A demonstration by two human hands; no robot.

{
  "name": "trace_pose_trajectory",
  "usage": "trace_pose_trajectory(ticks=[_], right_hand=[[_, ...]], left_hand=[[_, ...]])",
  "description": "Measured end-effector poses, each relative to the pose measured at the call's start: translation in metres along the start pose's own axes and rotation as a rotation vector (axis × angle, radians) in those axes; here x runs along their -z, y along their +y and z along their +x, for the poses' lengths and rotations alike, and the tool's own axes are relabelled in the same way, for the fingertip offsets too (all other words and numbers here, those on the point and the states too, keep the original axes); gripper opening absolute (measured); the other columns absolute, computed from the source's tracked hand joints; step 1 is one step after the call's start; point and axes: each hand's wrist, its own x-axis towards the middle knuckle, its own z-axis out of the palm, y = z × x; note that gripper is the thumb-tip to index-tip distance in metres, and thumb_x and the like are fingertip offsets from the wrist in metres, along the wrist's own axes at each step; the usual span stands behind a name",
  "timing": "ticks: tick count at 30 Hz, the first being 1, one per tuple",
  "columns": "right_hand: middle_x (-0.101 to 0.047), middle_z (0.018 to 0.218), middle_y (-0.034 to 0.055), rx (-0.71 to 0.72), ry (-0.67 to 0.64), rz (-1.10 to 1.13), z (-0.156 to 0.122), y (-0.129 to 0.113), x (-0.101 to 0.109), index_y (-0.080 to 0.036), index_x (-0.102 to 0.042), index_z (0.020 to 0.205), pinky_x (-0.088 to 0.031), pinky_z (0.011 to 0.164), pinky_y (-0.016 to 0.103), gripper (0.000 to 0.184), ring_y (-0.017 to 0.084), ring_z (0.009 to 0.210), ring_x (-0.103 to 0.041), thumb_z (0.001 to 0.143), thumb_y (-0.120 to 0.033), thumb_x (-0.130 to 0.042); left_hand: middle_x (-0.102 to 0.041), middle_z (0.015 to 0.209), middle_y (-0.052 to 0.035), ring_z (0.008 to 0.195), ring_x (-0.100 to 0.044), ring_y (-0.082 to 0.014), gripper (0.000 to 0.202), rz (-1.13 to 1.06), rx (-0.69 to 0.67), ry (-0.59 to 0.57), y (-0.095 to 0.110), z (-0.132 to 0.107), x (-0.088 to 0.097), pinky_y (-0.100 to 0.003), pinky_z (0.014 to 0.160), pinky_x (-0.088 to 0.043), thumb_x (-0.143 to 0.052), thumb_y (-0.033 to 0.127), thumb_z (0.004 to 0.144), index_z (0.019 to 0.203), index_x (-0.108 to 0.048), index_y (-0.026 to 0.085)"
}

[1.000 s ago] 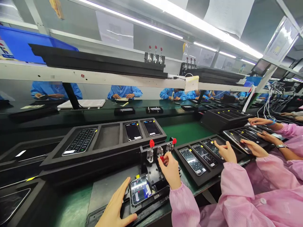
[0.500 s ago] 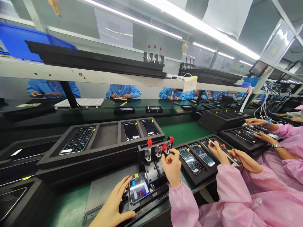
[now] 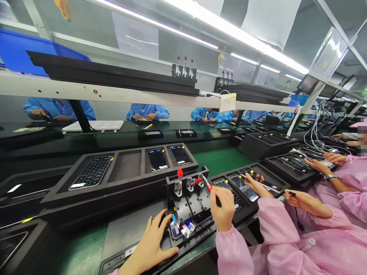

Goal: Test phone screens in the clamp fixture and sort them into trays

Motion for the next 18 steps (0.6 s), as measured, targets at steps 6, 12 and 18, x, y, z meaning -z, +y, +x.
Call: trace_pose_trajectory(ticks=[6, 12, 18], right_hand=[[-0.058, 0.107, 0.0056, -0.061, -0.205, -0.180, -0.035, 0.010, -0.015, -0.025, -0.067, 0.095, -0.037, 0.084, 0.041, 0.025, 0.022, 0.100, -0.050, 0.088, -0.037, -0.046], [-0.055, 0.096, 0.0082, -0.254, -0.020, 0.026, -0.037, 0.006, -0.014, -0.017, -0.065, 0.092, -0.040, 0.086, 0.037, 0.029, 0.019, 0.092, -0.052, 0.089, -0.036, -0.043], [-0.056, 0.079, 0.0044, -0.604, 0.159, 0.100, -0.093, 0.019, -0.017, -0.016, -0.056, 0.080, -0.041, 0.074, 0.030, 0.033, 0.016, 0.074, -0.052, 0.082, -0.048, -0.048]], left_hand=[[-0.028, 0.142, -0.0145, 0.130, -0.026, -0.0342, 0.075, 0.026, -0.025, 0.012, -0.004, -0.001, -0.003, -0.062, 0.103, -0.012, -0.062, 0.054, 0.067, 0.132, -0.033, 0.030], [-0.029, 0.142, -0.0129, 0.131, -0.025, -0.0315, 0.081, 0.011, -0.017, 0.030, -0.005, -0.003, -0.005, -0.059, 0.105, -0.011, -0.062, 0.052, 0.068, 0.136, -0.026, 0.027], [-0.027, 0.144, -0.0112, 0.131, -0.027, -0.0301, 0.082, 0.044, -0.015, 0.042, -0.007, -0.004, -0.007, -0.058, 0.105, -0.013, -0.060, 0.047, 0.069, 0.138, -0.021, 0.026]])
